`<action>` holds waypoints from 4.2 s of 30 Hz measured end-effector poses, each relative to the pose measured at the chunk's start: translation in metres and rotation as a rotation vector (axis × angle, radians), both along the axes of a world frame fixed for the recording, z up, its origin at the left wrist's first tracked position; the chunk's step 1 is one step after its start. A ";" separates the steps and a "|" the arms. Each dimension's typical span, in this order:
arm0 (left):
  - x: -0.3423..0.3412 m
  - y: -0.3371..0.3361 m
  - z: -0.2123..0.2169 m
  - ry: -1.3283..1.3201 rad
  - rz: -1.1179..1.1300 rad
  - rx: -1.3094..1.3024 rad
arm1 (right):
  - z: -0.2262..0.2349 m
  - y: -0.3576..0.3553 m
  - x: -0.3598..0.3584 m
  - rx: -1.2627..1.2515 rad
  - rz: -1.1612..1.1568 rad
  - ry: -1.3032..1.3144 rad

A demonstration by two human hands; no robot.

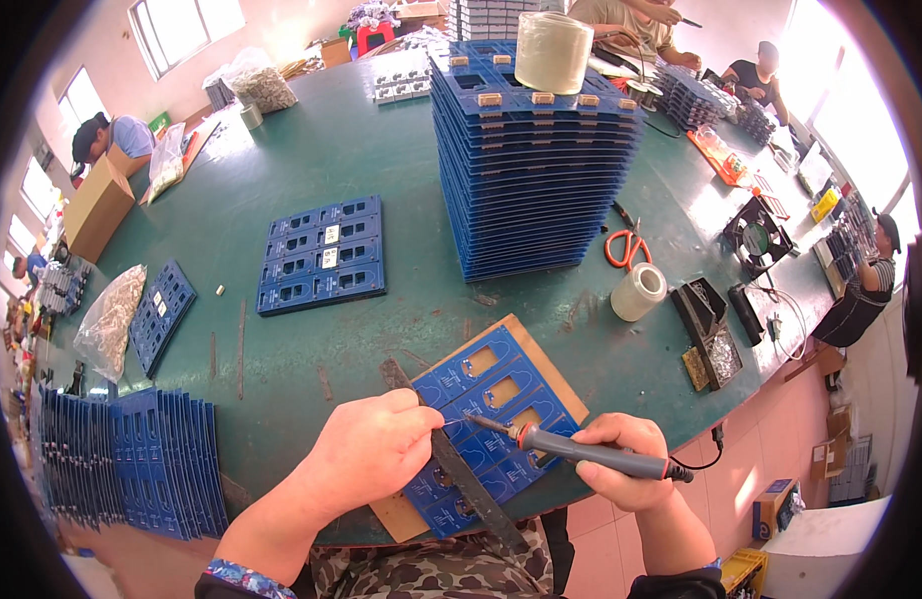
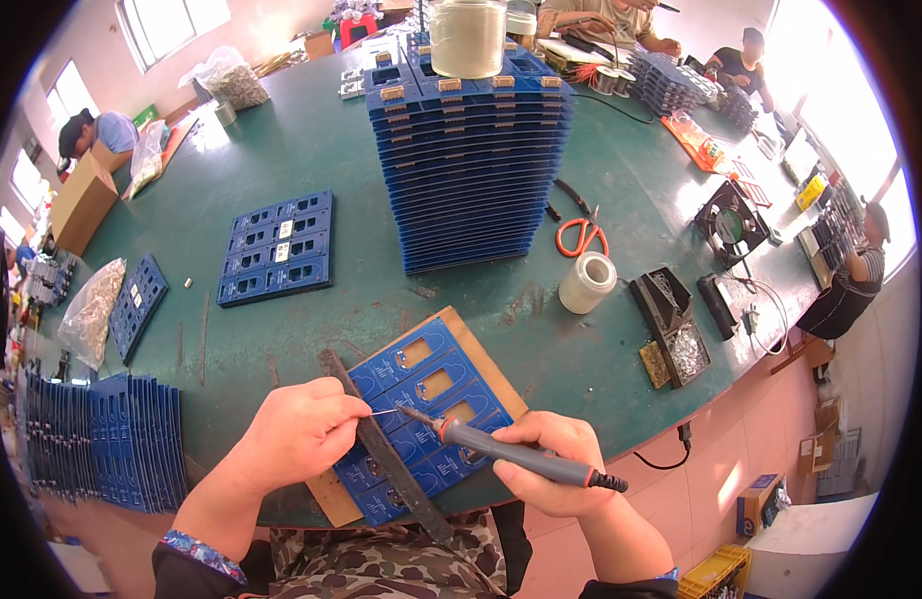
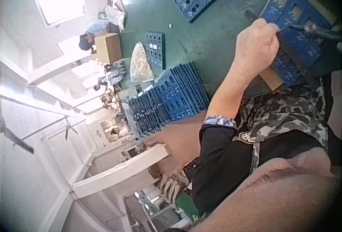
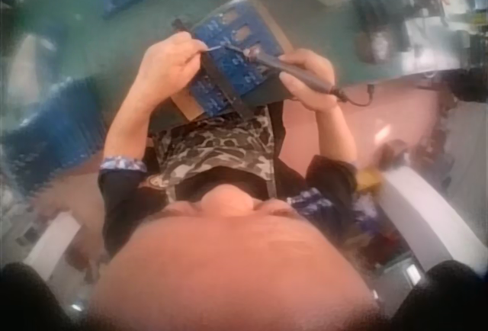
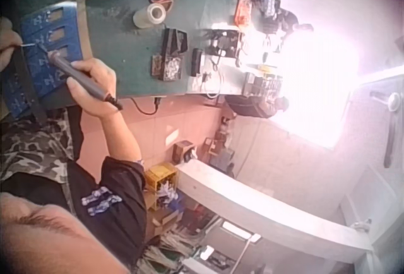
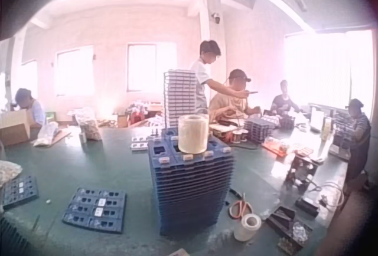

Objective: Solder electronic components onto an array of small blue circuit board fixtures on a factory workbench.

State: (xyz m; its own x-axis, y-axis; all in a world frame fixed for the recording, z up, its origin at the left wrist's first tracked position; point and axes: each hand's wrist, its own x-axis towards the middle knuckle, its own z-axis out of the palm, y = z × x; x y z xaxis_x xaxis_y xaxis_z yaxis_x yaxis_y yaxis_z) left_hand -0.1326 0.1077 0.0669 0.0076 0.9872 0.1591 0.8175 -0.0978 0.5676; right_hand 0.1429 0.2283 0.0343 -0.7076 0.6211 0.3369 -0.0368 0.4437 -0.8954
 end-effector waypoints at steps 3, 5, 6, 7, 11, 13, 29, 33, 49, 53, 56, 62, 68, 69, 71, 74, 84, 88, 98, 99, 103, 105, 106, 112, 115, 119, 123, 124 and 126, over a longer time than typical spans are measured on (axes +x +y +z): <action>0.002 0.000 0.000 -0.002 -0.005 -0.006 | 0.001 -0.001 0.001 -0.016 -0.004 -0.006; 0.003 0.001 -0.001 0.004 -0.007 -0.012 | 0.001 -0.002 0.002 -0.020 -0.004 -0.010; 0.003 0.001 -0.001 0.009 -0.011 -0.013 | 0.001 -0.002 0.003 -0.009 -0.005 -0.012; 0.004 0.001 -0.001 0.013 -0.015 -0.011 | 0.001 -0.002 0.003 0.002 -0.006 -0.013; 0.005 0.000 -0.002 0.020 -0.021 -0.006 | -0.002 -0.004 0.008 0.001 -0.013 -0.004; 0.005 -0.002 0.000 0.069 -0.028 -0.027 | -0.002 -0.005 0.013 -0.014 -0.043 0.026; 0.021 -0.010 0.000 0.056 -0.066 -0.025 | -0.007 -0.015 0.030 -0.074 -0.071 0.029; 0.021 -0.008 -0.004 0.050 -0.081 -0.028 | -0.006 -0.016 0.028 -0.089 -0.060 0.040; 0.029 -0.002 -0.005 0.075 -0.135 -0.126 | 0.000 -0.016 0.033 -0.024 -0.022 -0.010; 0.031 -0.001 -0.004 0.085 -0.138 -0.155 | -0.001 -0.017 0.035 -0.034 -0.030 0.006; 0.033 0.000 -0.004 0.083 -0.143 -0.153 | -0.001 -0.018 0.036 -0.047 -0.034 0.012; 0.036 0.000 -0.003 0.109 -0.154 -0.182 | 0.002 -0.020 0.038 -0.038 -0.047 0.003; 0.037 -0.003 -0.003 0.121 -0.158 -0.186 | -0.001 -0.023 0.045 -0.040 -0.067 -0.018; 0.037 -0.006 -0.002 0.082 -0.150 -0.157 | -0.002 -0.023 0.048 -0.031 -0.060 0.006; 0.038 -0.013 0.000 0.044 -0.141 -0.126 | -0.001 -0.027 0.055 -0.191 -0.087 0.127; 0.049 -0.028 0.002 -0.217 -0.133 -0.125 | -0.005 -0.047 0.054 -0.441 -0.126 0.311; 0.099 -0.051 -0.010 -0.554 -0.244 -0.093 | -0.023 -0.089 0.020 -0.241 -0.060 0.171; 0.097 -0.055 -0.010 -0.505 -0.249 -0.058 | -0.018 -0.090 0.026 -0.221 -0.118 0.135; 0.046 -0.049 0.006 -0.281 0.006 -0.012 | -0.004 -0.057 0.062 -0.107 -0.114 0.250; 0.043 -0.047 0.006 -0.240 0.006 -0.022 | -0.001 -0.055 0.068 -0.105 -0.128 0.212; 0.042 -0.041 0.001 -0.191 -0.036 -0.010 | 0.001 -0.048 0.074 -0.043 -0.129 0.068; 0.044 -0.040 -0.002 -0.175 -0.041 -0.020 | -0.001 -0.048 0.072 -0.078 -0.126 0.061; 0.044 -0.039 -0.003 -0.176 -0.041 -0.021 | -0.002 -0.048 0.071 -0.116 -0.129 0.061; 0.042 -0.036 -0.004 -0.120 -0.061 -0.040 | 0.000 -0.042 0.068 -0.046 -0.113 -0.004; 0.042 -0.035 -0.004 -0.117 -0.072 -0.059 | 0.001 -0.040 0.065 -0.016 -0.107 -0.007; 0.043 -0.034 -0.005 -0.113 -0.085 -0.064 | 0.001 -0.040 0.063 -0.027 -0.083 -0.004; 0.043 -0.033 -0.005 -0.109 -0.094 -0.064 | 0.003 -0.039 0.064 -0.031 -0.064 -0.008; 0.043 -0.033 -0.005 -0.109 -0.095 -0.064 | 0.003 -0.039 0.064 -0.026 -0.075 -0.008; 0.043 -0.032 -0.004 -0.085 -0.115 -0.111 | 0.004 -0.040 0.065 -0.027 -0.065 -0.010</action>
